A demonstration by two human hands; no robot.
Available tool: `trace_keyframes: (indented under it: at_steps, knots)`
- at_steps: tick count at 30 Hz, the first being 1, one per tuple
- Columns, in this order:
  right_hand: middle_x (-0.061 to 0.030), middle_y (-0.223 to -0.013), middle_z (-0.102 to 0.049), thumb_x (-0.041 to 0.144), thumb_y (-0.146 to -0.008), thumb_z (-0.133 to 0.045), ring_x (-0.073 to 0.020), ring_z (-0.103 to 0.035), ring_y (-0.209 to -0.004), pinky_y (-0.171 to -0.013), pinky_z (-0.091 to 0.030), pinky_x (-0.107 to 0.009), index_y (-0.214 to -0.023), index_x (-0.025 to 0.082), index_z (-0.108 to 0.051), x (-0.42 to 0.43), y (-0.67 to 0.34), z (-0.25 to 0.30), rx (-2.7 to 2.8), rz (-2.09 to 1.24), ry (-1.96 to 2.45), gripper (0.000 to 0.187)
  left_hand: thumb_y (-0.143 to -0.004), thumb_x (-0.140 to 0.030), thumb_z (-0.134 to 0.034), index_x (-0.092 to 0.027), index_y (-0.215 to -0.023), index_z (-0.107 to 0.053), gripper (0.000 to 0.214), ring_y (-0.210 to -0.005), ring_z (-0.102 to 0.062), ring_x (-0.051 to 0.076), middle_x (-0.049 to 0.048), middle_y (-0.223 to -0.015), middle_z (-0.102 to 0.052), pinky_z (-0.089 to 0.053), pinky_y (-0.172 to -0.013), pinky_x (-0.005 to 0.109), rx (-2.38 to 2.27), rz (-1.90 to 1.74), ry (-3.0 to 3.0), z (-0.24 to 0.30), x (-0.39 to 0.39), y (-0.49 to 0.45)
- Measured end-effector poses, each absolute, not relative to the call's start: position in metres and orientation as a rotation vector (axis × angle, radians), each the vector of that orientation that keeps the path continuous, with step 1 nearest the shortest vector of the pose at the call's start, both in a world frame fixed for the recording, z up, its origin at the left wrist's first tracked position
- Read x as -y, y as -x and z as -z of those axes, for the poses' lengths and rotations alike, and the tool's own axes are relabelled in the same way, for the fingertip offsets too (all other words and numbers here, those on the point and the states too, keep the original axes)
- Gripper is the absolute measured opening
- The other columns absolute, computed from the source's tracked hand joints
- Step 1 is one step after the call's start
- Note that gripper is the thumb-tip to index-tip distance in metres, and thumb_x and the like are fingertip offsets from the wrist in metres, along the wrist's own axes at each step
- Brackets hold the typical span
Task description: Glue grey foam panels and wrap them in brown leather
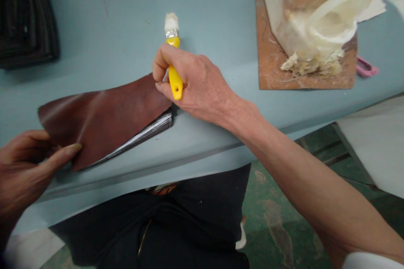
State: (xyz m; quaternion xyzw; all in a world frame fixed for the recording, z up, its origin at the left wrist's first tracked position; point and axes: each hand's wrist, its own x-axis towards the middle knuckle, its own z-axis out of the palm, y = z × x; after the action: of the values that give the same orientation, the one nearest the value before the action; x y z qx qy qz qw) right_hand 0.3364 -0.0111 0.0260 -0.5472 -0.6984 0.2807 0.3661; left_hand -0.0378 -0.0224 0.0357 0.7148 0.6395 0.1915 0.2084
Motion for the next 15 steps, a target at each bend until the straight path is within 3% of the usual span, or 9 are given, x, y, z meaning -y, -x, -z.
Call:
trace_keyframes:
  at_steps: [15]
  knots:
    - [0.0001,-0.087,-0.068,0.028,-0.086,-0.075,-0.0236,-0.064,-0.083,-0.084,-0.057,-0.039,-0.086,0.029,-0.053,0.0091,-0.3348,-0.0208,1.763,-0.713,1.42,0.022,-0.073,-0.049,-0.086,-0.022,-0.086,-0.069,0.034,-0.058,-0.059,0.011,-0.0048,-0.071,-0.067,-0.045,-0.054,0.021,-1.831,-0.525,-1.998,-0.0296,0.0243,0.0469]
